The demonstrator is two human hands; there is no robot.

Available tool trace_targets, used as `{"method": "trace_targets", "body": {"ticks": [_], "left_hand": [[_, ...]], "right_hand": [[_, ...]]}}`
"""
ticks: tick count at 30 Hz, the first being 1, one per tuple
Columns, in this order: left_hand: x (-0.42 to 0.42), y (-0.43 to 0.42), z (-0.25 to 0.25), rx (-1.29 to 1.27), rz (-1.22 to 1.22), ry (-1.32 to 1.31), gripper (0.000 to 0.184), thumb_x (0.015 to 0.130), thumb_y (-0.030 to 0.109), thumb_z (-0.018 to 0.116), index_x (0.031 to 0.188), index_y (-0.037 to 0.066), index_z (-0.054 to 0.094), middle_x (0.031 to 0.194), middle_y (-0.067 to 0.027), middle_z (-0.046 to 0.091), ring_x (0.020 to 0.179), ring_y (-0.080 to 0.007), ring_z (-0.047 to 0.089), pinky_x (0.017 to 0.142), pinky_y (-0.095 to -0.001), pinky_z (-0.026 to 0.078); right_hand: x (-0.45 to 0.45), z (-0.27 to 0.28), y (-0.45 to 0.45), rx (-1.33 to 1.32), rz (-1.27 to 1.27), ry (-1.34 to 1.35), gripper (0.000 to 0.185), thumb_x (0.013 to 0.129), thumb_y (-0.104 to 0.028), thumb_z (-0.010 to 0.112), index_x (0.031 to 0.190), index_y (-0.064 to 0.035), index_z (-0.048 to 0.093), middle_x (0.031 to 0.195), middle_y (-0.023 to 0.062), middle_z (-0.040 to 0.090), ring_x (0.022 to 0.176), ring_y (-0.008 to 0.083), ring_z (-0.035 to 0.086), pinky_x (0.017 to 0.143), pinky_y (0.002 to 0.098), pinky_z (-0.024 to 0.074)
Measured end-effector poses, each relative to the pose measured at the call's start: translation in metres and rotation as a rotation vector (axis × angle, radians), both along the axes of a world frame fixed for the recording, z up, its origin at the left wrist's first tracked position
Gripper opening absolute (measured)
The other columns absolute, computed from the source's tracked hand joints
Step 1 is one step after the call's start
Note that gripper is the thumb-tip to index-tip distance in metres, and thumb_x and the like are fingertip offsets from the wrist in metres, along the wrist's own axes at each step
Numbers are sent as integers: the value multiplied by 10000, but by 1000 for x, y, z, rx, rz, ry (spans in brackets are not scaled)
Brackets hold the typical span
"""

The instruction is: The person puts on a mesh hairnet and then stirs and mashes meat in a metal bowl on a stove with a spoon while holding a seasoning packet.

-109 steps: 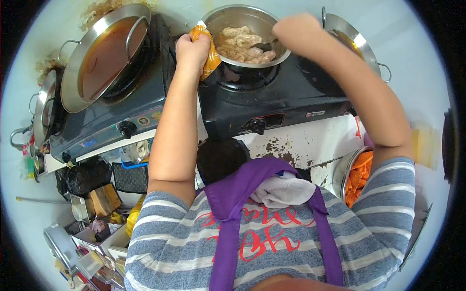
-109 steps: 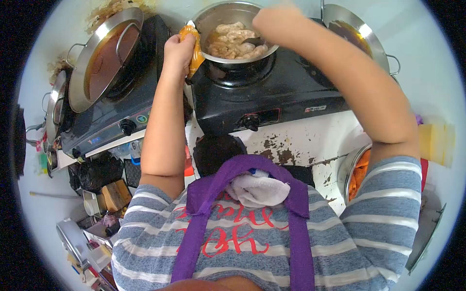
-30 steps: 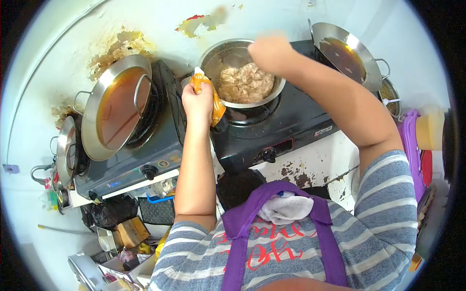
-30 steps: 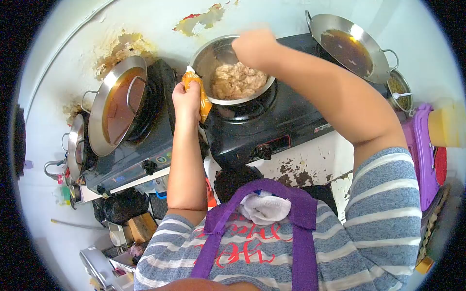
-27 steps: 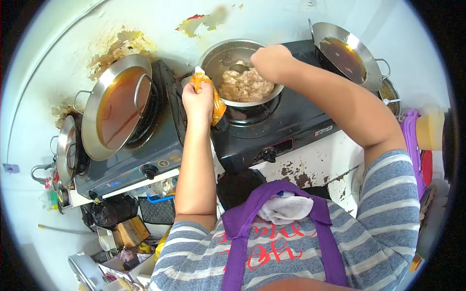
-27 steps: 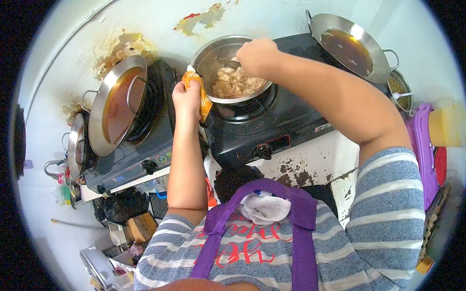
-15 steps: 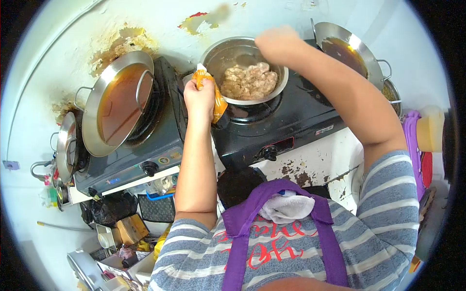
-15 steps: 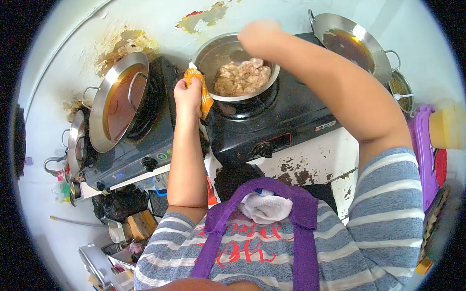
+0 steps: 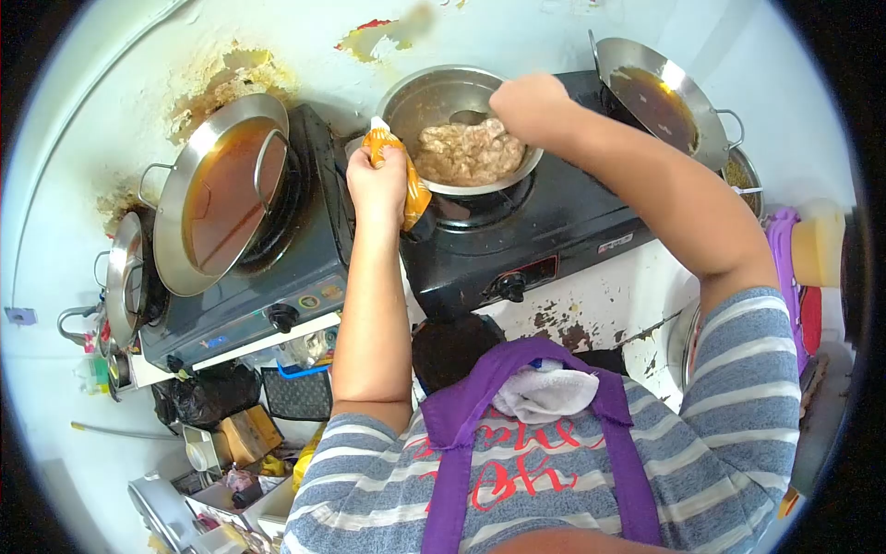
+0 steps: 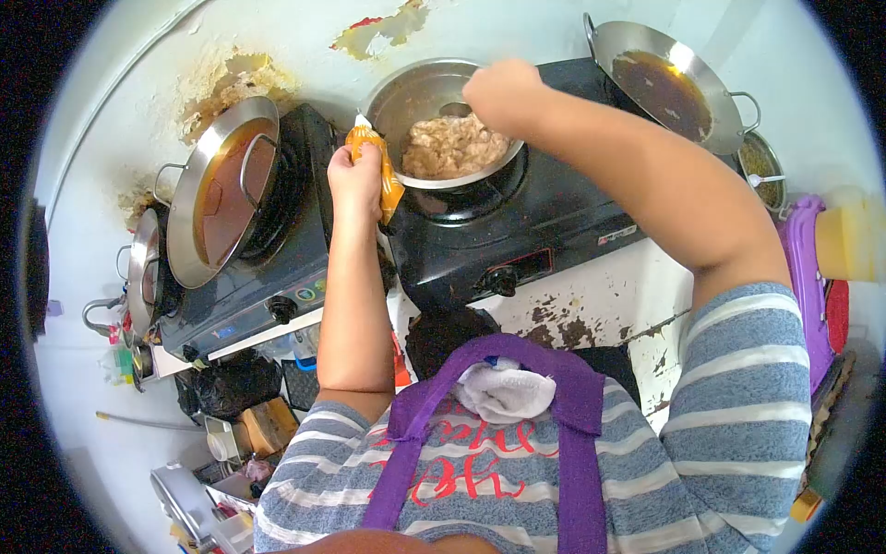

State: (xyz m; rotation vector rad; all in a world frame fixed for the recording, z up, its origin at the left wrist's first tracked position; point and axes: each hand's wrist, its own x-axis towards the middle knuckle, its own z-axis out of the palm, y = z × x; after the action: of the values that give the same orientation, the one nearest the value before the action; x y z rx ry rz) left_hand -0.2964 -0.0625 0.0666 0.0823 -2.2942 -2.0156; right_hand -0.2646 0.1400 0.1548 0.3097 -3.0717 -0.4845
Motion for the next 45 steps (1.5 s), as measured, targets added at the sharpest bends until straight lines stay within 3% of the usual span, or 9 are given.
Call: {"method": "trace_targets", "body": {"ticks": [9, 13, 16, 23, 27, 32, 35, 42, 45], "left_hand": [[1, 2, 2, 19, 43, -1, 238, 768, 135, 556, 900, -63, 538, 806, -127, 597, 697, -173, 568, 658, -299, 457], [-1, 0, 0, 0, 29, -3, 232, 788, 134, 549, 918, -57, 531, 798, -113, 592, 670, -157, 562, 615, -288, 459], [3, 2, 4, 28, 15, -12, 229, 817, 138, 539, 945, -50, 517, 786, -92, 585, 634, -144, 552, 565, -280, 456], [1, 1, 0, 50, 39, -32, 235, 782, 131, 554, 919, -59, 536, 797, -116, 593, 677, -150, 567, 612, -282, 464], [1, 2, 2, 46, 53, -50, 234, 782, 134, 553, 916, -57, 536, 798, -117, 594, 680, -157, 568, 617, -287, 463], [0, 3, 4, 81, 47, -72, 255, 778, 136, 558, 939, -61, 534, 811, -126, 595, 689, -163, 571, 632, -291, 463], [-3, -1, -4, 36, 38, -55, 263, 777, 136, 558, 946, -64, 534, 817, -131, 596, 695, -167, 572, 636, -295, 463], [-4, -2, -6, 47, 27, -46, 261, 775, 133, 560, 935, -72, 533, 812, -135, 598, 691, -170, 571, 637, -295, 462], [-3, 1, -4, 51, 20, -10, 221, 799, 117, 539, 932, -58, 521, 770, -80, 577, 624, -137, 545, 557, -268, 448]], "right_hand": [[0, 13, 8, 41, 0, 6, 146, 726, -111, 541, 773, -48, 664, 781, 123, 643, 740, 269, 632, 610, 375, 508], [14, 53, -5, -11, -58, -4, 161, 734, -96, 527, 800, -47, 665, 812, 119, 646, 769, 279, 630, 632, 377, 509], [22, 12, -8, 58, -46, -93, 157, 735, -93, 525, 794, -53, 664, 809, 120, 643, 773, 269, 631, 632, 374, 510], [29, 50, -6, -5, -29, 0, 147, 717, -86, 539, 790, -38, 658, 785, 135, 634, 740, 270, 628, 616, 376, 504], [31, 17, -5, 119, -19, -130, 129, 712, -84, 546, 754, -42, 660, 737, 124, 635, 719, 271, 629, 617, 371, 504], [24, 51, -10, 123, -23, -90, 167, 748, -81, 527, 841, -57, 664, 884, 102, 644, 817, 250, 627, 666, 359, 508], [32, 21, -5, 142, -7, -164, 150, 736, -78, 526, 787, -56, 666, 826, 113, 646, 761, 264, 631, 633, 374, 508], [26, 48, -7, 140, -1, -62, 144, 731, -104, 544, 796, -69, 668, 803, 103, 645, 754, 252, 632, 640, 364, 510], [29, 20, 1, 159, 37, -74, 130, 705, -115, 563, 756, -44, 660, 742, 110, 641, 705, 261, 631, 611, 372, 507]]}}
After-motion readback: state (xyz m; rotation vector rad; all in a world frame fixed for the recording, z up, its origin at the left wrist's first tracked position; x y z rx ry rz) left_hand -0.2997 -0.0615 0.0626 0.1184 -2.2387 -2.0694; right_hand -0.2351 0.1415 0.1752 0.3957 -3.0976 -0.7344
